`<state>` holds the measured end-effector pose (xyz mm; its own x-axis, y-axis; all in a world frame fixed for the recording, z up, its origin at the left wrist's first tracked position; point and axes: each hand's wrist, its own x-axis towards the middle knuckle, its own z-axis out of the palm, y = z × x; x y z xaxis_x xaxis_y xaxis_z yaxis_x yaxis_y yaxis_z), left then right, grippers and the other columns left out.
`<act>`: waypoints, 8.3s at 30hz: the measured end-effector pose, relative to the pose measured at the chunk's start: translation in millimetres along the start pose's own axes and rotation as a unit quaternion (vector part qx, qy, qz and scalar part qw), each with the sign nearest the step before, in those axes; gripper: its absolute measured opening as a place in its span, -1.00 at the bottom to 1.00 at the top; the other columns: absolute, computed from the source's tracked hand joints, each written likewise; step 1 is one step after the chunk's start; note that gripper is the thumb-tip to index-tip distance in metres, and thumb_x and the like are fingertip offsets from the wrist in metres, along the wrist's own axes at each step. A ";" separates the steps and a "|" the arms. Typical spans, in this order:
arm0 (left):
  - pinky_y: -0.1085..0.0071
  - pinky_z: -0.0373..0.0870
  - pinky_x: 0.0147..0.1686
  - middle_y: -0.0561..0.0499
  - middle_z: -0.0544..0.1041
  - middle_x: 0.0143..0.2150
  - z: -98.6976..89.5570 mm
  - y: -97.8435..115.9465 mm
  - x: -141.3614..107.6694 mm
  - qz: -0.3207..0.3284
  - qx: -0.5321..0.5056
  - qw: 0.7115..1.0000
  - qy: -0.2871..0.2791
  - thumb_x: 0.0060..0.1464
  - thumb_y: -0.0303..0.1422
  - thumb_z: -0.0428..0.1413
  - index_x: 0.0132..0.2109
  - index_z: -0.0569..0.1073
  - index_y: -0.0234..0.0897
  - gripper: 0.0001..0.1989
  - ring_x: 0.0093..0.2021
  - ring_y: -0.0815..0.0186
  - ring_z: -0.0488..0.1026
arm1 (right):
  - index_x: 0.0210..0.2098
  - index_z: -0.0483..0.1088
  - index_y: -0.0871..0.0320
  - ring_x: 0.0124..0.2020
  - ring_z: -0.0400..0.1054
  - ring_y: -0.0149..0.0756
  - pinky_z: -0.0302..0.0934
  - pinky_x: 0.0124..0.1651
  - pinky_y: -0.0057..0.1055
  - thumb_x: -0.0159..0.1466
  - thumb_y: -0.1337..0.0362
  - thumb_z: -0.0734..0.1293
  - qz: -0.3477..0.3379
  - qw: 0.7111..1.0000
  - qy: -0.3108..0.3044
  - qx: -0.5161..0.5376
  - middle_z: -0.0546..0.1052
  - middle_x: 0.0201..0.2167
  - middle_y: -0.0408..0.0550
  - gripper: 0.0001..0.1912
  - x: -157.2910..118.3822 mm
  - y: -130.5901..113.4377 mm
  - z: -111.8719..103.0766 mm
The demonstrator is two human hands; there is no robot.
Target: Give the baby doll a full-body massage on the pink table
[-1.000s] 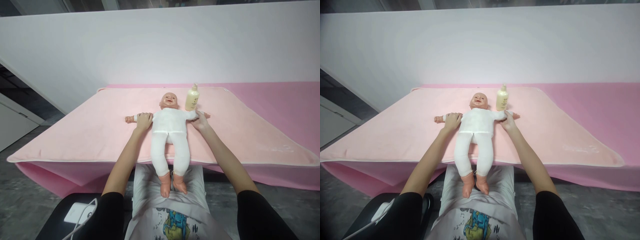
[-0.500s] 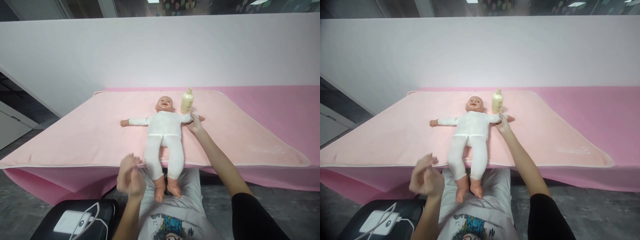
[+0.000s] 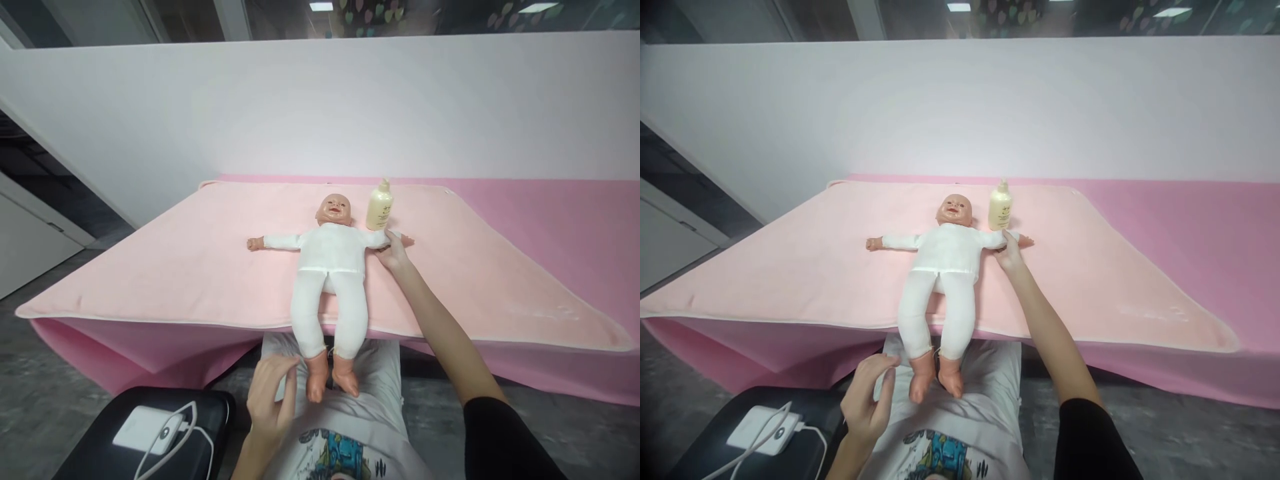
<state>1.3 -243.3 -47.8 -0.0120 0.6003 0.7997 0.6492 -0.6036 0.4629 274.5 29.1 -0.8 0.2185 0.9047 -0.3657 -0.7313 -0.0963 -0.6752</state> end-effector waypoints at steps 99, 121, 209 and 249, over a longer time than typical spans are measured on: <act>0.26 0.42 0.02 -0.10 0.50 0.04 -4.0 -0.5 -2.0 -0.375 -0.025 0.919 0.115 -0.04 -0.24 0.27 0.04 0.45 -0.23 -0.53 0.01 0.14 0.47 | -0.14 0.38 0.14 -0.17 0.46 -0.34 0.44 -0.08 -0.31 0.29 0.35 0.24 0.008 1.000 0.025 0.005 0.55 -0.19 -0.08 -0.84 -1.1 -1.5 3.7; 0.47 0.47 -0.44 -0.04 0.63 -0.27 -2.8 3.7 -4.1 -0.241 0.025 0.944 -0.224 0.12 -0.19 0.11 0.34 0.13 -0.27 -0.31 -0.47 0.30 0.54 | -0.17 0.37 0.13 -0.17 0.46 -0.34 0.44 -0.09 -0.32 0.28 0.33 0.25 0.007 1.000 0.030 0.003 0.55 -0.21 -0.08 -0.87 0.6 -0.6 4.3; 0.43 0.38 -0.26 -0.08 0.61 -0.22 57.9 -34.9 172.2 -0.146 0.073 0.967 -0.197 0.11 -0.27 0.09 0.22 0.36 -0.29 -0.47 -0.28 0.23 0.53 | 0.21 0.26 0.00 0.03 0.28 -0.07 0.25 0.02 -0.18 0.17 0.34 0.15 -0.440 0.609 -0.145 -0.643 0.49 -0.09 0.02 -0.40 -32.1 25.0 3.5; 0.46 0.49 -0.23 -0.10 0.60 -0.08 5.2 28.4 26.3 -0.270 0.032 0.955 -0.120 0.13 -0.22 0.11 0.21 0.38 -0.32 -0.48 -0.22 0.26 0.57 | 0.27 0.05 0.15 -0.02 0.39 -0.10 0.35 -0.06 -0.06 0.19 0.19 0.16 -0.254 0.912 0.025 -0.322 0.37 0.09 0.20 -0.35 40.6 23.3 -17.7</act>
<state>23.3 -241.9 -15.6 -0.1882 0.9228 0.3363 0.6436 -0.1428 0.7519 277.8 56.2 -42.7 0.4650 0.8817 0.0804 -0.0010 0.0913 -0.9958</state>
